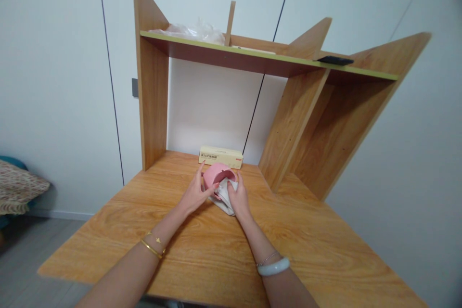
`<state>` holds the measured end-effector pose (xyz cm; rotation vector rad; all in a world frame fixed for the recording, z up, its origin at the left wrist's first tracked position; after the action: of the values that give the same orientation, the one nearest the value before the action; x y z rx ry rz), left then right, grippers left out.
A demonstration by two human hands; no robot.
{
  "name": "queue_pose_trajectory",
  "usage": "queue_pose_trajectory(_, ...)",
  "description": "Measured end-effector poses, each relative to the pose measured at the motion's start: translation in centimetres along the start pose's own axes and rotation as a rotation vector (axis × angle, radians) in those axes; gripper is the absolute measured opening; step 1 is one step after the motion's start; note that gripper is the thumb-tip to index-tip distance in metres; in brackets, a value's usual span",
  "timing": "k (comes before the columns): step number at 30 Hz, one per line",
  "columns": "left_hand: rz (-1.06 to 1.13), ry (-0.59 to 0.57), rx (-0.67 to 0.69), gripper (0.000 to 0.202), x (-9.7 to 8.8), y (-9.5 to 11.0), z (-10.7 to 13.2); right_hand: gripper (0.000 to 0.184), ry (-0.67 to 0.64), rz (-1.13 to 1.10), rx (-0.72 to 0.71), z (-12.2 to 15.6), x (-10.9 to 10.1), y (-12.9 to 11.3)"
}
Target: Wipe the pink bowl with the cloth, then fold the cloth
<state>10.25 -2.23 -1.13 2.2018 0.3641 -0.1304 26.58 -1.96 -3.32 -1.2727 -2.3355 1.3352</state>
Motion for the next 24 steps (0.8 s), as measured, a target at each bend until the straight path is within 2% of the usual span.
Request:
queue_pose_trajectory(3, 0.062, -0.055, -0.018, 0.085, 0.9, 0.0, 0.5, 0.048, -0.002, -0.096, 0.015, 0.1, 0.3, 0.0)
queue_pose_trajectory(6, 0.022, -0.064, -0.018, 0.08, 0.8, 0.2, 0.7, 0.052, -0.009, -0.064, -0.002, 0.2, 0.3, -0.2)
queue_pose_trajectory(9, -0.112, -0.038, 0.024, 0.076, 0.1, 0.7, 0.4, 0.062, -0.021, 0.115, 0.015, 0.0, -0.3, -0.5)
queue_pose_trajectory(11, -0.203, -0.061, 0.032, 0.076, -0.3, 0.9, 0.3, 0.065, -0.031, 0.264, 0.007, -0.2, -0.9, -0.9)
queue_pose_trajectory(15, -0.285, -0.125, 0.053, 0.076, -0.4, 1.4, 0.4, 0.066, -0.016, 0.459, -0.092, -0.6, -1.9, -1.8)
queue_pose_trajectory(20, -0.253, -0.159, 0.103, 0.079, -0.3, 1.7, 0.6, 0.064, -0.063, 0.409, -0.109, -0.5, -1.6, -1.2)
queue_pose_trajectory(24, -0.166, -0.127, 0.065, 0.072, -0.1, 0.9, 0.4, 0.057, -0.086, 0.289, -0.08, -0.4, -0.9, -0.3)
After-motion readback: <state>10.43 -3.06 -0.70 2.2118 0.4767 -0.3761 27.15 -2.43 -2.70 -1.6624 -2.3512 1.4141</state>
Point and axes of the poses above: each hand's wrist, its own z-axis away from the middle knuckle, its own x-axis out of the palm, y = z × x, the point moved 4 cm from there along -z, towards the middle knuckle, and after that the axes turned 15 degrees about y, right-handed, at the moved point
